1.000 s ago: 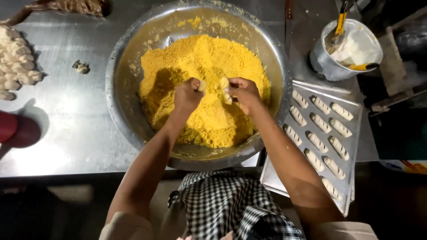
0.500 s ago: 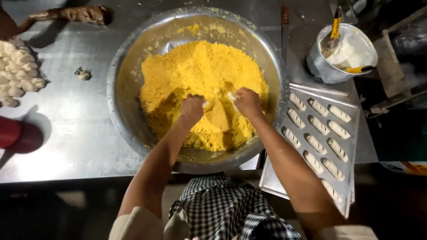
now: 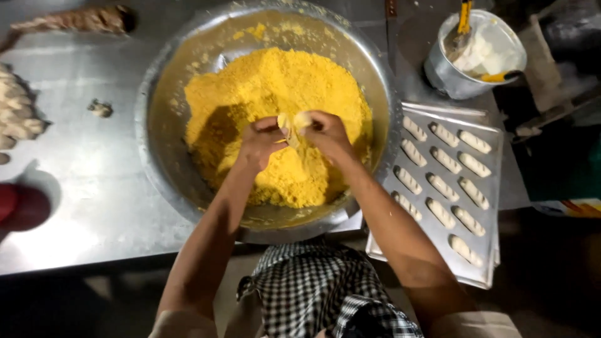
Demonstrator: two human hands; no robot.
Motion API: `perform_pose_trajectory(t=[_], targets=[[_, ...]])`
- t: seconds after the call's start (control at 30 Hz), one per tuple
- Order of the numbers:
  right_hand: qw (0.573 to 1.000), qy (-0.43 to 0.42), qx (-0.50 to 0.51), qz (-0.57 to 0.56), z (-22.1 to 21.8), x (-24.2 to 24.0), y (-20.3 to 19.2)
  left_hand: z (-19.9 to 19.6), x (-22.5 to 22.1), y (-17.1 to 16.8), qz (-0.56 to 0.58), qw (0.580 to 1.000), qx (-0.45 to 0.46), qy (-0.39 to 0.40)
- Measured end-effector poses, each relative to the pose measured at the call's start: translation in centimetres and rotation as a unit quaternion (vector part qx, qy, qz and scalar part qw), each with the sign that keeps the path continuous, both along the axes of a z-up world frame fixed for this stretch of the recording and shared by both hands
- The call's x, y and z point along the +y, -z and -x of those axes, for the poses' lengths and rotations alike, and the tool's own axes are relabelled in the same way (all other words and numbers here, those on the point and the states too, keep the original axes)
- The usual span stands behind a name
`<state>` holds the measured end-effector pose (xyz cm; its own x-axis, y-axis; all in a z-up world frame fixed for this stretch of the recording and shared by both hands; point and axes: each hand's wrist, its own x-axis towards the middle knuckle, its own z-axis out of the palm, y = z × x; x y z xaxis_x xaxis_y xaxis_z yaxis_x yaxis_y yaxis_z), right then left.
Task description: Coating small dough rolls with yellow powder, arranging them on a tray, and scoring them with a blade.
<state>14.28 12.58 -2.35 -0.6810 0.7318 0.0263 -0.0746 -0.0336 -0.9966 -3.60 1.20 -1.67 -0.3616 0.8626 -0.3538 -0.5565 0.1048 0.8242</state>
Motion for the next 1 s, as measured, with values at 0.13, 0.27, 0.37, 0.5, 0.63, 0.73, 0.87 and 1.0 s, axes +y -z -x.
perform_pose_trajectory(t=[0.13, 0.27, 0.37, 0.5, 0.63, 0.73, 0.87, 1.0], targets=[[1.000, -0.012, -0.016, 0.018, -3.3, 1.8, -2.1, -2.7, -0.8, -2.7, -0.058, 0.997, -0.019, 0.039], [0.978, 0.002, 0.059, 0.199, -13.3, 2.5, -8.7, -9.5, -2.7, -8.6, -0.083, 0.994, -0.074, 0.000], [0.990, 0.021, 0.009, 0.138, -21.8, 1.1, -11.3, -17.0, -4.6, -10.4, -0.099, 0.995, -0.025, 0.003], [0.956, 0.128, -0.264, -0.013, -31.8, -0.9, -8.5, -28.2, -5.6, -6.8, -0.060, 0.996, -0.056, 0.040], [0.943, 0.102, -0.306, -0.084, -38.8, -4.6, 0.9, -35.6, -5.3, 3.3, -0.009, 0.997, -0.070, 0.033], [0.916, 0.105, -0.349, -0.166, -39.3, -7.7, 2.6, -38.6, -5.0, 9.4, 0.074, 0.997, 0.029, 0.021], [0.875, 0.129, -0.408, -0.228, -38.3, -9.6, 2.4, -39.9, -4.4, 10.2, 0.117, 0.981, 0.150, -0.023], [0.855, 0.120, -0.408, -0.295, -38.6, -9.5, 2.7, -40.3, -4.8, 9.8, 0.133, 0.890, 0.435, -0.026]])
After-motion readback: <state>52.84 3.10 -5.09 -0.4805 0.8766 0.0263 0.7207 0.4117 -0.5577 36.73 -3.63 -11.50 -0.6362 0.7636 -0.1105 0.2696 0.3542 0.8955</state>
